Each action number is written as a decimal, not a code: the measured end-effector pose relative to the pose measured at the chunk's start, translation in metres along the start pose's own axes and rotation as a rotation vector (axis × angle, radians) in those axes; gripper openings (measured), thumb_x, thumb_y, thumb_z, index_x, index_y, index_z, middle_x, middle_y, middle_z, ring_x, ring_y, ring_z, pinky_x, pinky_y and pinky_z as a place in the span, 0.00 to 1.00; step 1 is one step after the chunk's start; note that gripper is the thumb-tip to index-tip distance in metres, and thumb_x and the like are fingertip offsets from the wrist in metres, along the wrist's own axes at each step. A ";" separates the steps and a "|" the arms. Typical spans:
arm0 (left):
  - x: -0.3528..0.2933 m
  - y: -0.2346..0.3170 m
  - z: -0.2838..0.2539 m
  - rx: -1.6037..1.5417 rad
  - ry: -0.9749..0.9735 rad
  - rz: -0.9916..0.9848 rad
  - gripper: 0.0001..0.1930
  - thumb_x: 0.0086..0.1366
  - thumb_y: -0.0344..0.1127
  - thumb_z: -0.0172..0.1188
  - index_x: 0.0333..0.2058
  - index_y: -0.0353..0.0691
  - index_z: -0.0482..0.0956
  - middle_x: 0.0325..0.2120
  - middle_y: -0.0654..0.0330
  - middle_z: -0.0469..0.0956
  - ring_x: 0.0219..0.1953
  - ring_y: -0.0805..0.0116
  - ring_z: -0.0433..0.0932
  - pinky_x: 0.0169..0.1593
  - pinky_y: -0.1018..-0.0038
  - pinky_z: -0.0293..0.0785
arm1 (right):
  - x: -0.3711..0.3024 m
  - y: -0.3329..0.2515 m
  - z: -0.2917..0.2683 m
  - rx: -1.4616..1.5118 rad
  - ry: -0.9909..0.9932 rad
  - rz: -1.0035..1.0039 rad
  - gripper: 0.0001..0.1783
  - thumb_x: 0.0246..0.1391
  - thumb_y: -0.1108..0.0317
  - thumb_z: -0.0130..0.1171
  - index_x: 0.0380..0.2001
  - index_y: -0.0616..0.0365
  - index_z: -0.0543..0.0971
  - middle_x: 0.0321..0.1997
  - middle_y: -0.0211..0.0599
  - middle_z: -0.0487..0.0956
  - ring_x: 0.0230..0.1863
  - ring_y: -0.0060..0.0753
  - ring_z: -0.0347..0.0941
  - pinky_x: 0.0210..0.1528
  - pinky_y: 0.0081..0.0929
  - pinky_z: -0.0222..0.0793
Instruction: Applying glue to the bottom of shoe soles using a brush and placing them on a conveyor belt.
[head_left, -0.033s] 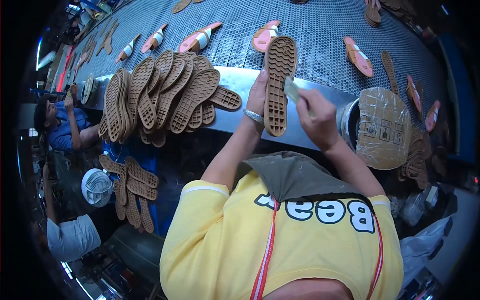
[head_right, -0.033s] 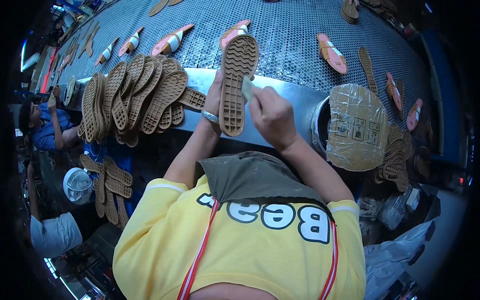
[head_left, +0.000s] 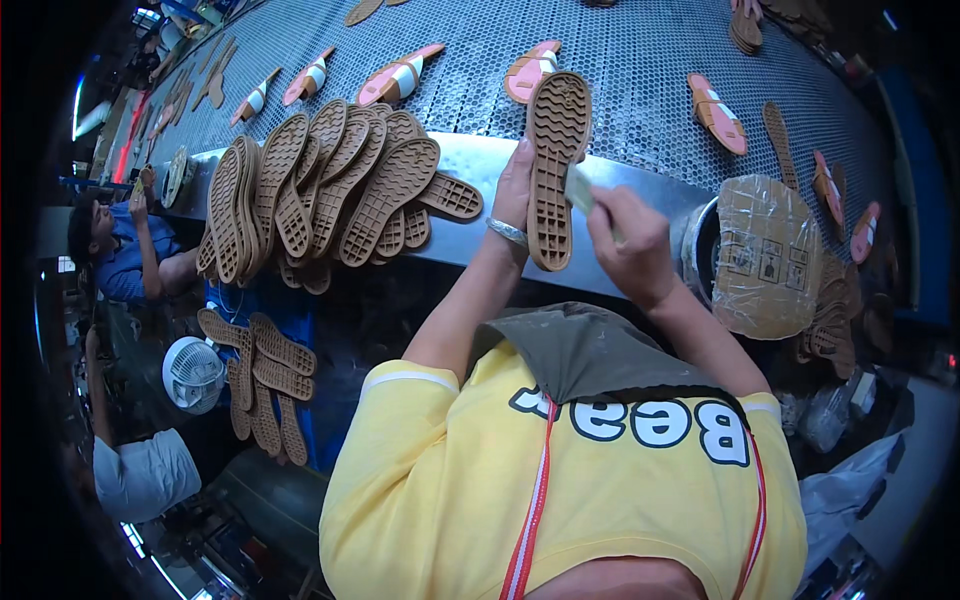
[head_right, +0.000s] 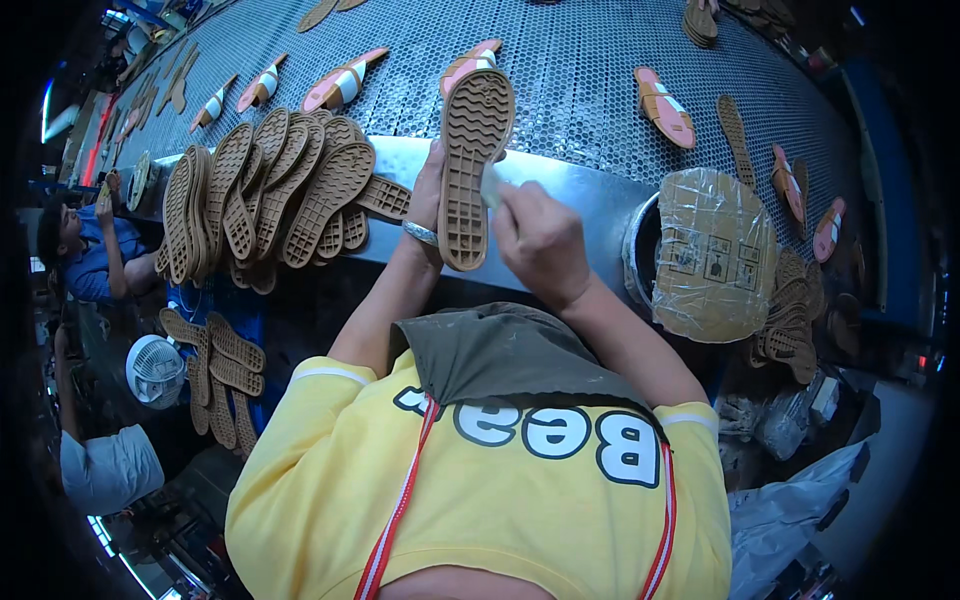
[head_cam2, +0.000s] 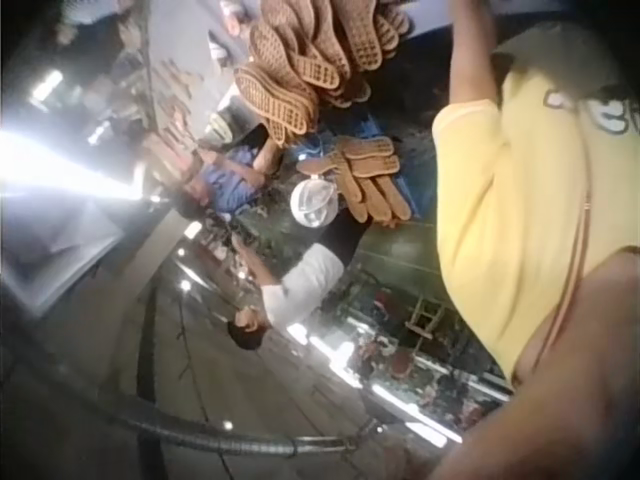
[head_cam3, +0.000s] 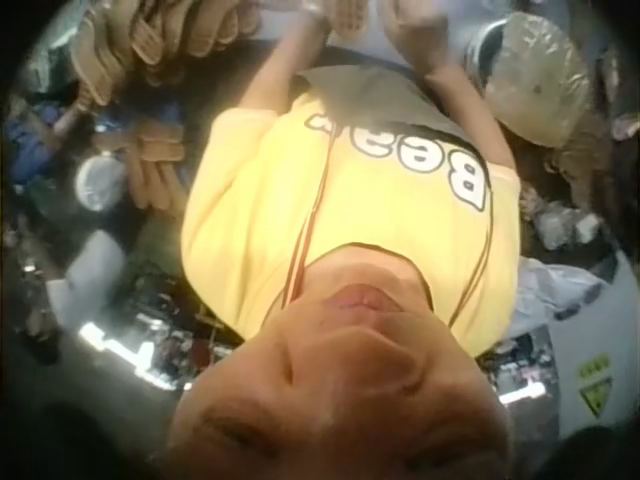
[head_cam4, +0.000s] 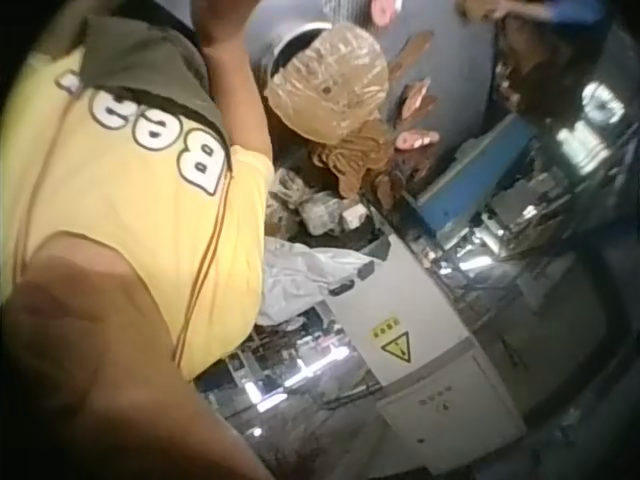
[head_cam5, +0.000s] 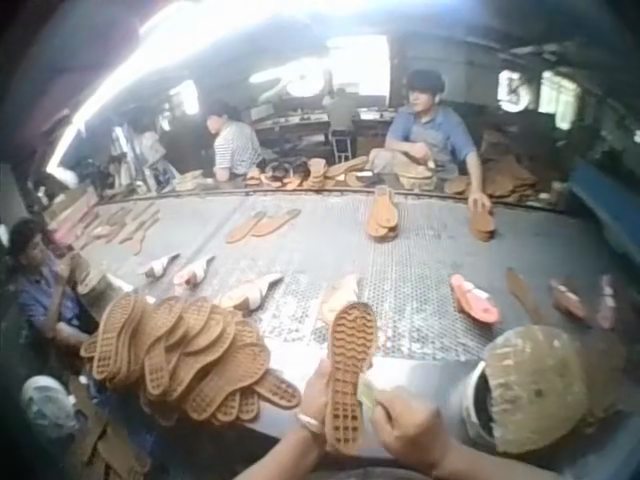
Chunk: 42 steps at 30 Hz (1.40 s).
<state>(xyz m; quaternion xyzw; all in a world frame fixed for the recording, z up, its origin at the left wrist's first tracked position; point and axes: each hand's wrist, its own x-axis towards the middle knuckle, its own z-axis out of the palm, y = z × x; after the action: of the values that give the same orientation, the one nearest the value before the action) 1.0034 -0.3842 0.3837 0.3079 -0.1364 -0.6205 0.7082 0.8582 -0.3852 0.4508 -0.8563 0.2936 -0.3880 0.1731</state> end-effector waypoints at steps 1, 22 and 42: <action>0.001 0.002 0.000 0.019 0.011 0.016 0.22 0.65 0.52 0.41 0.46 0.40 0.68 0.27 0.59 0.77 0.20 0.75 0.74 0.21 0.80 0.74 | -0.003 -0.007 -0.001 0.007 -0.031 -0.008 0.05 0.42 0.78 0.53 0.27 0.61 0.74 0.21 0.43 0.71 0.21 0.46 0.70 0.22 0.35 0.65; -0.011 -0.003 -0.005 0.198 -0.052 -0.174 0.31 0.65 0.59 0.31 0.52 0.38 0.63 0.39 0.51 0.74 0.25 0.72 0.74 0.25 0.77 0.74 | 0.038 0.044 -0.025 0.598 0.044 0.737 0.08 0.46 0.71 0.53 0.24 0.66 0.78 0.15 0.32 0.73 0.12 0.15 0.66 0.13 0.13 0.60; 0.019 -0.024 -0.010 -0.148 -0.328 -0.340 0.32 0.64 0.61 0.29 0.57 0.44 0.58 0.43 0.46 0.71 0.28 0.71 0.74 0.28 0.77 0.77 | -0.020 0.002 -0.040 0.317 -0.293 -0.141 0.15 0.42 0.81 0.58 0.37 0.59 0.77 0.30 0.37 0.72 0.31 0.35 0.70 0.31 0.25 0.66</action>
<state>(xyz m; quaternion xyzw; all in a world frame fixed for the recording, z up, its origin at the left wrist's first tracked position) 0.9933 -0.4010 0.3578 0.1691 -0.1500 -0.7808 0.5824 0.8165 -0.3766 0.4646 -0.8840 0.1401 -0.3118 0.3187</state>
